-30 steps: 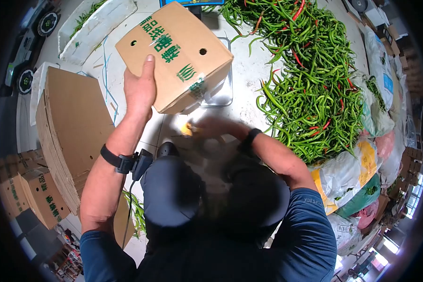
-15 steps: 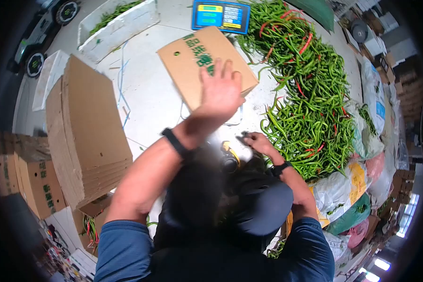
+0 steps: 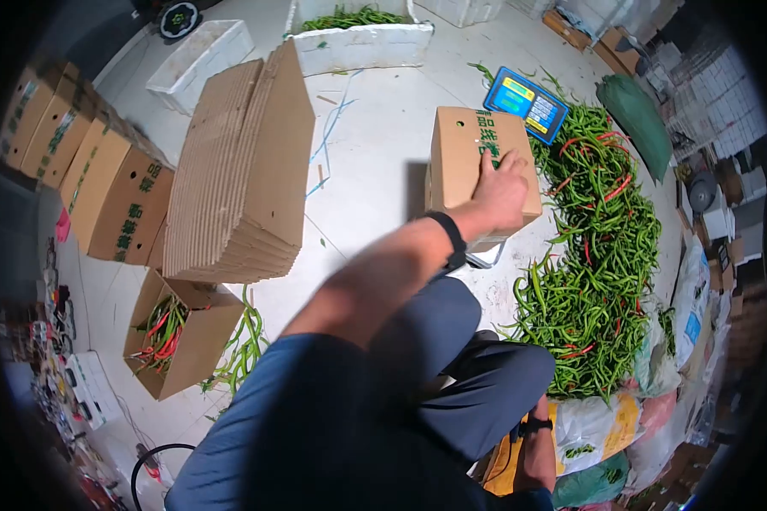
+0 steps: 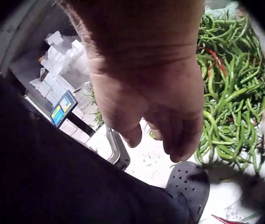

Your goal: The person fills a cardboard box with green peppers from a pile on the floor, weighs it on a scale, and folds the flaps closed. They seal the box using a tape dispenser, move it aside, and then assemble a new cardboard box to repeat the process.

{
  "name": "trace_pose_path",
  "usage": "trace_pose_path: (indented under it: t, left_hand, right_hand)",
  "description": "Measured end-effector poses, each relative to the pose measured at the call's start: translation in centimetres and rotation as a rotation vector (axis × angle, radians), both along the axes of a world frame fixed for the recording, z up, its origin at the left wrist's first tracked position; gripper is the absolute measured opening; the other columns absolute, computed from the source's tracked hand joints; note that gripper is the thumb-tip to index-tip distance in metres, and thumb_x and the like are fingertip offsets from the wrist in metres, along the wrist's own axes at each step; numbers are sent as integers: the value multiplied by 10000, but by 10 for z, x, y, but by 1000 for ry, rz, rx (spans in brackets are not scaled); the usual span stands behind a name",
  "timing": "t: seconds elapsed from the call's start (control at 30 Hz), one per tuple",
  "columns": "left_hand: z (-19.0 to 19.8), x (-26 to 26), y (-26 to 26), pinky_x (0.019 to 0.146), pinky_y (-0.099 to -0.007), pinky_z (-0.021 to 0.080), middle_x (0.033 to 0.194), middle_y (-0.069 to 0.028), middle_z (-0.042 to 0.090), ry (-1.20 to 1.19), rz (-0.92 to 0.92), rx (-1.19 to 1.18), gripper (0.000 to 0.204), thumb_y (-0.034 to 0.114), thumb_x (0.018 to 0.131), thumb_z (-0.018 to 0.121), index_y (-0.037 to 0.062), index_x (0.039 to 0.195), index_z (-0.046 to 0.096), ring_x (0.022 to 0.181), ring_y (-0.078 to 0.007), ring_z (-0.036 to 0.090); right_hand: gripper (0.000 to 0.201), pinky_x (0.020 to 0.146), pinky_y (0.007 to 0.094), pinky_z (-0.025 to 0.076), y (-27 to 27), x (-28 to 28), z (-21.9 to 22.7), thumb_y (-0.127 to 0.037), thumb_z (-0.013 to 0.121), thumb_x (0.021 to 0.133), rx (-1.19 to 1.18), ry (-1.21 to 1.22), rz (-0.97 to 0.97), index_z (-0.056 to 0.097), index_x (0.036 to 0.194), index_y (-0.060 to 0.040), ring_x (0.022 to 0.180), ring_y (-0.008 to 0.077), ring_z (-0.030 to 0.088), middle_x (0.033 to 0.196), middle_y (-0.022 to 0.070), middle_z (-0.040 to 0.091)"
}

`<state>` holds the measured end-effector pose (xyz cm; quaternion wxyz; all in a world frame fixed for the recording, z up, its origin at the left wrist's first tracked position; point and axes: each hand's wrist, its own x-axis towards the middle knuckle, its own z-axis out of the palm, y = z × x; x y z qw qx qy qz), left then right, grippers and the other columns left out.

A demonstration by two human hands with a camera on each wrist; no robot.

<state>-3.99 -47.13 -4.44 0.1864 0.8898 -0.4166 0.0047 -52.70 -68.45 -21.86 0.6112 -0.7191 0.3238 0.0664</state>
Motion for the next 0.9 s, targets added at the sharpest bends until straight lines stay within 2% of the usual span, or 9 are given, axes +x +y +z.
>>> trace_pose_path:
  t: [0.17,0.3,0.4,0.43,0.53,0.6,0.67,0.8,0.9]
  left_hand:
    - [27,105,99,1013,-416,464,1266,-190,593,201,150,-357,651,356,606,856,-45,1088,680,1196,-301,573]
    - [149,104,208,633,-324,554,840,-82,688,770,232,-885,326,98,668,844,-48,911,683,670,-174,647]
    - [232,49,295,630,-303,556,849,-83,676,662,246,-1139,302,150,711,855,-34,870,676,708,-149,649]
    - [242,57,329,652,-295,559,802,-53,672,395,392,-1123,305,173,719,862,-17,876,683,703,-139,649]
    - [275,-3,384,776,-306,518,1404,-135,498,-304,547,-1287,299,157,672,872,-44,751,665,1004,-202,621]
    - [264,-5,423,790,-320,538,1277,-164,540,-646,616,-1318,437,255,700,887,-79,879,669,1001,-200,630]
    - [253,1,441,995,-401,443,1424,-204,372,-1105,1107,-969,616,377,613,925,-115,847,637,1240,-293,468]
    - [204,55,482,1087,-471,346,1464,-266,195,-1300,1149,-1023,641,368,691,841,-149,977,592,1312,-435,310]
    - [155,71,511,1103,-703,46,1548,-297,114,-1353,1399,-656,405,189,738,752,-69,1007,592,1427,-541,68]
  right_hand:
    - [275,811,328,517,-3,-20,-20,-171,541,976,212,28,-140,611,1183,-5,924,189,622,1079,63,649]
    - [382,914,332,470,-7,-14,-13,-315,479,1026,258,89,13,583,1274,-45,1060,200,595,1184,45,630]
    - [408,957,341,444,-3,-1,3,-335,486,1021,339,-22,-21,568,1293,-42,1084,206,590,1219,32,626]
    - [408,957,341,444,-6,-1,2,-335,486,1021,342,-21,-10,568,1293,-42,1084,206,590,1219,32,626]
    - [239,717,314,535,-10,3,-7,-150,540,992,352,35,-499,610,1149,15,827,214,647,1037,78,659]
    - [271,751,318,523,-4,-38,14,-183,538,994,378,72,-531,596,1178,8,870,213,636,1072,75,651]
    - [305,784,321,511,17,-48,49,-216,535,997,400,108,-562,583,1207,0,913,212,626,1107,73,643]
    - [376,852,327,486,30,-93,108,-282,529,1001,441,174,-629,557,1265,-16,1000,210,606,1178,68,628]
    - [430,903,332,468,85,-35,172,-331,525,1005,479,227,-688,537,1308,-27,1064,208,591,1230,64,616]
